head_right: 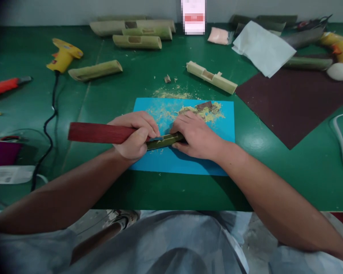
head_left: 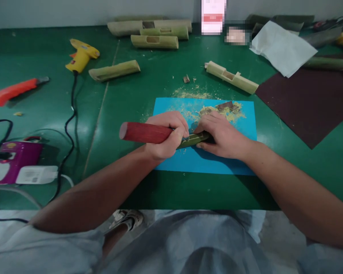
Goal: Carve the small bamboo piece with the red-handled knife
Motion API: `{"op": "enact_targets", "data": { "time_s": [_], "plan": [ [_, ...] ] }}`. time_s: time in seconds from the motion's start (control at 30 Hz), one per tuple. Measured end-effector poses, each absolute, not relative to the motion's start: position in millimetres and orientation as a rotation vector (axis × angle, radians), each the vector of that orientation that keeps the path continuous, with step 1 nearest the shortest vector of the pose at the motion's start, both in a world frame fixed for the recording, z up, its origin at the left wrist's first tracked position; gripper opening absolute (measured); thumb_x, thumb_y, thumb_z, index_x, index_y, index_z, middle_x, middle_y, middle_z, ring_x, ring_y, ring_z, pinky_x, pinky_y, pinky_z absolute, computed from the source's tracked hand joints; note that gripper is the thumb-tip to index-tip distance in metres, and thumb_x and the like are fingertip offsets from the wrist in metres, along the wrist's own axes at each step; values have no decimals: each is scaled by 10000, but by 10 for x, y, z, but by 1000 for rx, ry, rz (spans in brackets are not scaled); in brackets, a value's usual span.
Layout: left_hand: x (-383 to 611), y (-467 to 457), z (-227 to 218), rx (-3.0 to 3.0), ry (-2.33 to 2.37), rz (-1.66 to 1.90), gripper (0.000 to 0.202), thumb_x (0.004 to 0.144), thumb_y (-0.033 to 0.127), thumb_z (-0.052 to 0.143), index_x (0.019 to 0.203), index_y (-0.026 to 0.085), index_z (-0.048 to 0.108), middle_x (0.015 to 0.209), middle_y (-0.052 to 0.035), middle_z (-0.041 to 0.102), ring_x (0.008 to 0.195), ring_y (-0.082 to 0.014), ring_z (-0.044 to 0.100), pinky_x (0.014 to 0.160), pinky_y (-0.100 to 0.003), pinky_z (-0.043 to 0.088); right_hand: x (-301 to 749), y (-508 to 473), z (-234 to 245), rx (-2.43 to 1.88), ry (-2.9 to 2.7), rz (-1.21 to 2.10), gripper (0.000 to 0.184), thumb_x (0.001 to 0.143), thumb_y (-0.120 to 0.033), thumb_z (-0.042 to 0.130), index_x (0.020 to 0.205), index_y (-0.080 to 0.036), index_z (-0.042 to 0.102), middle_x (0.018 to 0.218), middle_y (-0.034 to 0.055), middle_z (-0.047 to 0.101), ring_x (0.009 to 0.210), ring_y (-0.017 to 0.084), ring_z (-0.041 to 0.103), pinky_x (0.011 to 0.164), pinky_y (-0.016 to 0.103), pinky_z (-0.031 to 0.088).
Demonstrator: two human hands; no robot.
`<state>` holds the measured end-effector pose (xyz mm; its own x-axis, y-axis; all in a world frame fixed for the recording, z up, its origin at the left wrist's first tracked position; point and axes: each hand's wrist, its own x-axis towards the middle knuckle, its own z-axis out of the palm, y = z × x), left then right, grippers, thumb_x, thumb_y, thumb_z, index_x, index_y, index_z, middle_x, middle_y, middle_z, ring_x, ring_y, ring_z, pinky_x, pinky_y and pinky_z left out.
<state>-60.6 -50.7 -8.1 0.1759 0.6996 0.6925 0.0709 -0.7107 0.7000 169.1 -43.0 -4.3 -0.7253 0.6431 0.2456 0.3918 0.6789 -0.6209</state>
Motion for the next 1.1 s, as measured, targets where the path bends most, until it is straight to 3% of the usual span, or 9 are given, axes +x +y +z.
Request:
{"op": "enact_targets", "data": {
  "time_s": [0.17,0.37,0.6,0.87,1.1],
  "plan": [
    [-599,-510,-45,1982,717,1540,326,999,351,708,692,244,683,660,-21,735,547,-163,676,521,-321,567,1687,-429,-49,-795,-2434,752,162,964,-322,716,1070,-253,616,1026,73,682,1018,301,543,937,457,388],
    [-600,-509,12,2065,619,1529,292,1050,334,688,784,219,721,752,-8,789,675,-144,753,651,-285,624,1684,-426,-62,-799,-2434,752,147,976,-333,701,1065,-252,616,1016,67,677,1001,295,545,924,456,376],
    [-608,-500,-45,2018,628,1552,317,1040,305,684,732,227,672,696,-4,749,595,-137,699,554,-288,570,1691,-425,-68,-788,-2429,748,164,968,-325,716,1076,-255,614,1027,64,681,1003,289,543,927,448,377],
    [-610,-513,-37,2041,646,1559,328,1032,369,694,729,246,677,679,-9,742,551,-149,677,536,-314,555,1695,-424,-68,-776,-2431,739,152,992,-347,701,1072,-254,610,1018,62,675,976,283,543,919,450,384],
    [-598,-495,-55,2021,566,1561,299,1033,324,685,753,222,673,703,-6,753,583,-128,689,564,-281,570,1693,-428,-57,-789,-2435,752,156,989,-345,706,1072,-255,609,1033,65,678,990,286,539,931,453,384]
  ]
}}
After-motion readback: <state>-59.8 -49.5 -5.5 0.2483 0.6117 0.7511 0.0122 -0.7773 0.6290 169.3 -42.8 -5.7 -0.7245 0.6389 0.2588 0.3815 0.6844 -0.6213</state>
